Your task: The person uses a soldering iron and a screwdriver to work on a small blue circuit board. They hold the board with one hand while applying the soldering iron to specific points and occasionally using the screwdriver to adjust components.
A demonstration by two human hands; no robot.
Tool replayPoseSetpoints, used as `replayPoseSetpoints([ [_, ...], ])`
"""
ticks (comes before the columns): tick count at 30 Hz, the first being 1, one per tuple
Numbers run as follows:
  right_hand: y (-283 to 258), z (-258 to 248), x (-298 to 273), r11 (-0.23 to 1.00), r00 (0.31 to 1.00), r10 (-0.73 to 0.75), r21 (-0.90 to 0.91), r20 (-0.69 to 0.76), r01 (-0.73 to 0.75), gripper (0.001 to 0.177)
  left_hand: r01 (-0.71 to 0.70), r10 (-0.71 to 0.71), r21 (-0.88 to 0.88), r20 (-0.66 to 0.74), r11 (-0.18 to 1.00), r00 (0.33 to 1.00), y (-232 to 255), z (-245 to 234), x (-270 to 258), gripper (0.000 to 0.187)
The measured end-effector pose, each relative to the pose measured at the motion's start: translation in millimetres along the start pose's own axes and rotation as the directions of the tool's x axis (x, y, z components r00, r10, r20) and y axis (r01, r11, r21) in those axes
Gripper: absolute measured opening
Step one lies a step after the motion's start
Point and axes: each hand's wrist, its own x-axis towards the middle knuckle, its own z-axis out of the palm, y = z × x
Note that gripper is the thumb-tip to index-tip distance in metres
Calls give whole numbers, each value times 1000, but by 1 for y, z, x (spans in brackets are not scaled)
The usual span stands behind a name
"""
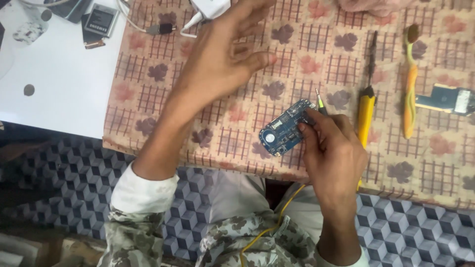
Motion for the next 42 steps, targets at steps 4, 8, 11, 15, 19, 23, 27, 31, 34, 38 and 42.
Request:
replayPoseSetpoints([
  [4,1,-1,0,1000,1000,11,2,0,-11,24,135,-140,126,31,983,990,13,-3,-9,47],
  [8,3,1,-2,1000,1000,4,10,-20,-4,22,582,-633,290,125,760,764,53,11,-51,47],
  [11,1,-2,-3,997,999,-34,69,-40,37,27,252,-289,476,6,843,957,75,36,-86,66],
  [15,-8,-13,-13,968,999,-20,248,-30,27,37,320,-340,432,-33,843,940,70,57,-115,67],
  [19,-12,-23,-28,983,989,-123,146,79,111,26,335,-350,363,-25,870,936,59,54,-115,49],
  [23,-12,-22,-32,996,991,9,91,130,-21,25,297,-313,356,-13,886,950,60,50,-104,51],
  [27,-17,-16,-33,996,991,38,76,126,-47,23,341,-344,336,-51,878,938,64,54,-98,44],
  [31,-19,-12,-35,997,988,78,10,134,-80,21,381,-378,323,-74,867,923,67,55,-93,39],
  [34,-21,-7,-40,987,993,-13,159,121,-6,23,385,-390,328,-54,863,919,69,53,-91,39],
  [38,-34,3,-38,976,985,-14,-212,173,51,20,399,-411,307,-30,864,911,70,52,-88,41],
  [42,-35,-14,-8,940,925,-19,-309,379,146,23,374,-395,312,2,873,919,66,51,-85,45],
])
